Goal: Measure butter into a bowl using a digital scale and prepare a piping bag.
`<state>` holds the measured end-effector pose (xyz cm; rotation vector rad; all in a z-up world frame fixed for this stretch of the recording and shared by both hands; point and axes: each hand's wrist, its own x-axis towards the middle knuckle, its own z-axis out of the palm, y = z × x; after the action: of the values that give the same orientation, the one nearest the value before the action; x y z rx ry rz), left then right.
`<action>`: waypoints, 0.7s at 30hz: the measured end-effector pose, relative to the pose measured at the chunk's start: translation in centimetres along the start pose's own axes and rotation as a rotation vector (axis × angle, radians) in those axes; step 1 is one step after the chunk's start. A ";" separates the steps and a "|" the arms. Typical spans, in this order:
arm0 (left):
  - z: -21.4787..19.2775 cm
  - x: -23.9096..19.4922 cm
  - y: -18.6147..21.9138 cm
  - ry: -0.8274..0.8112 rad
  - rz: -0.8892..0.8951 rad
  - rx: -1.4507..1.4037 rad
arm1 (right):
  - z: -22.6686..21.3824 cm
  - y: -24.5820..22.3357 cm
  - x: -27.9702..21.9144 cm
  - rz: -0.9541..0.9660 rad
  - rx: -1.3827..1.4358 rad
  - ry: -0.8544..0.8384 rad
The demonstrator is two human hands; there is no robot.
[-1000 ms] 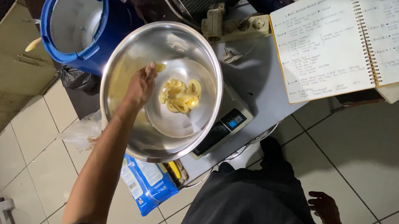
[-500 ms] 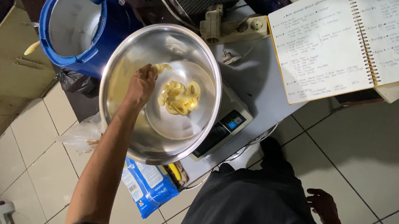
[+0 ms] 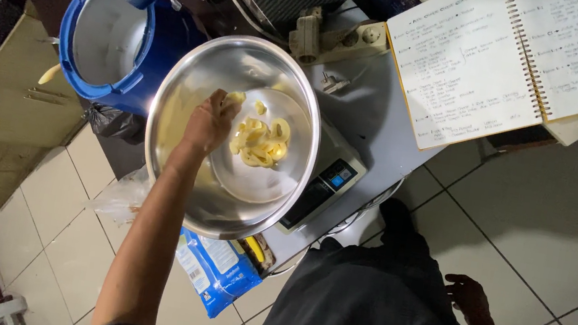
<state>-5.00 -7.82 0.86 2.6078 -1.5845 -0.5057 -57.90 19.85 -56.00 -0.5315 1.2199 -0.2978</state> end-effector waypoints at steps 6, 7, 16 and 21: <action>0.5 0.2 -0.9 0.107 0.133 0.209 | 0.7 -0.8 -0.3 0.047 -0.016 0.048; 0.3 0.0 -0.2 0.107 0.135 0.210 | 0.5 0.1 0.3 0.047 -0.014 0.049; 0.4 0.3 -0.7 0.218 0.222 0.262 | 1.0 -1.1 -0.2 0.025 -0.007 0.048; 5.2 4.3 -9.9 0.405 0.525 0.015 | 0.8 -0.3 0.3 0.014 -0.023 0.044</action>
<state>3.70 -6.17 -7.21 1.9928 -1.9926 0.0660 -56.97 19.64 -55.93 -0.5385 1.2702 -0.2849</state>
